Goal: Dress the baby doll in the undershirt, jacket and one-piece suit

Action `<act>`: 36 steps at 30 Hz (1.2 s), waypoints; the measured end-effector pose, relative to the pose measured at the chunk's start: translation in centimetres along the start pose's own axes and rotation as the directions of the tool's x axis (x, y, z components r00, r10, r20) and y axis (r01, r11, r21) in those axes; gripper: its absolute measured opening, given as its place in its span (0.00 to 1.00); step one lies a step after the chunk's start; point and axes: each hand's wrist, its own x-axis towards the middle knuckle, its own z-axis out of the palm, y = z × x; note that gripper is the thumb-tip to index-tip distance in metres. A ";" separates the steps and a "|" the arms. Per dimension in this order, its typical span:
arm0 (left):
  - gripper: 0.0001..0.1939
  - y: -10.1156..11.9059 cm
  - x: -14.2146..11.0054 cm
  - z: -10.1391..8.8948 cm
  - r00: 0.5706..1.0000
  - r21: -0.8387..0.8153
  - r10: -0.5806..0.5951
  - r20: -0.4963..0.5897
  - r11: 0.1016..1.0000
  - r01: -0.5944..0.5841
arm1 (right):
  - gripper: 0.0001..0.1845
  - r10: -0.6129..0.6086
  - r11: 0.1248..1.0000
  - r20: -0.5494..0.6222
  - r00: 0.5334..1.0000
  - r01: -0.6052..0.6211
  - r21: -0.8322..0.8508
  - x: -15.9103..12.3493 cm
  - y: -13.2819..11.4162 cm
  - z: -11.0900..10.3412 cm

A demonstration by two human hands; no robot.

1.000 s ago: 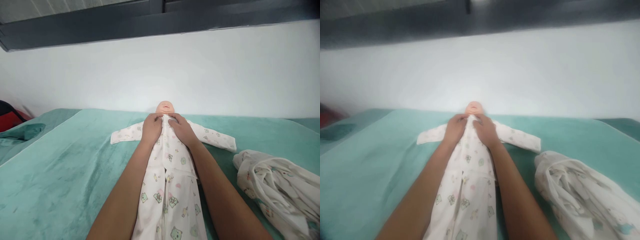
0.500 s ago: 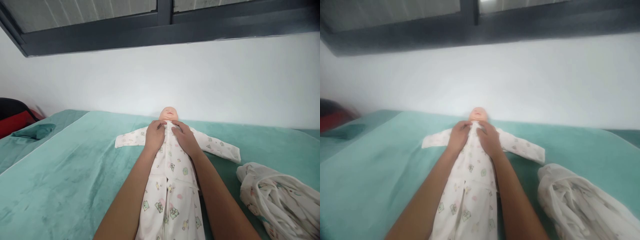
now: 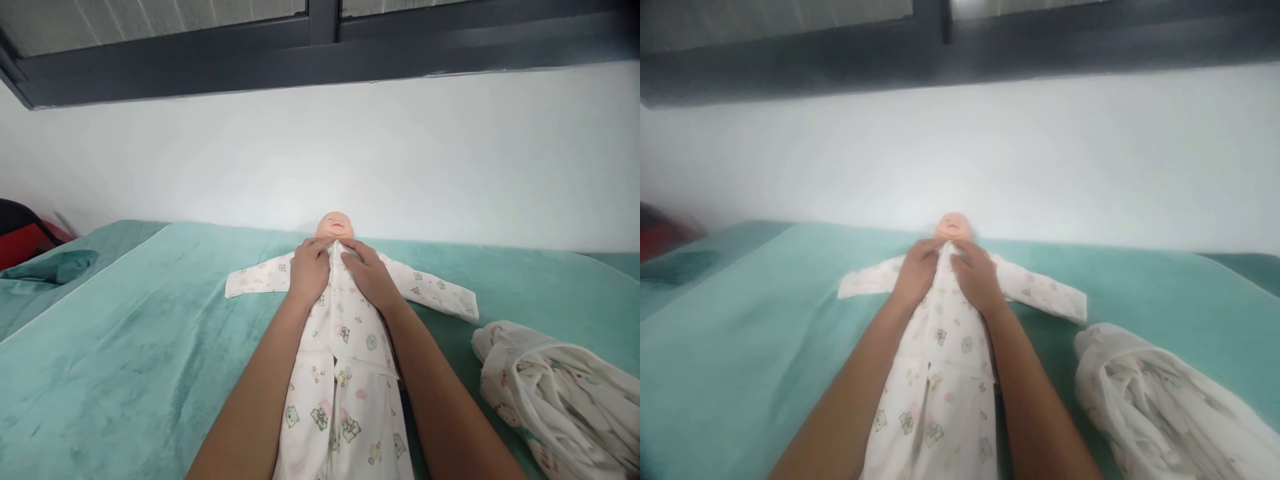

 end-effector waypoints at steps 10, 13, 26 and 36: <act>0.16 -0.1 0.0 0.1 0.996 -0.058 -0.083 -0.022 0.995 0.082 | 0.24 -0.120 0.985 0.146 0.982 0.137 -0.109 2.2 0.6 0.0; 0.18 -0.2 0.1 0.1 0.999 -0.084 -0.042 -0.006 0.996 0.041 | 0.18 -0.162 0.979 0.109 0.981 0.174 -0.110 2.9 0.4 0.1; 0.21 0.2 0.1 -0.2 0.999 -0.095 -0.039 0.022 0.995 0.041 | 0.09 -0.030 0.997 -0.021 0.999 0.032 0.077 2.3 0.5 0.3; 0.17 0.2 0.0 -0.2 0.999 -0.134 -0.041 -0.007 0.990 0.040 | 0.05 -0.158 0.983 -0.117 0.981 0.167 0.070 2.1 0.5 0.4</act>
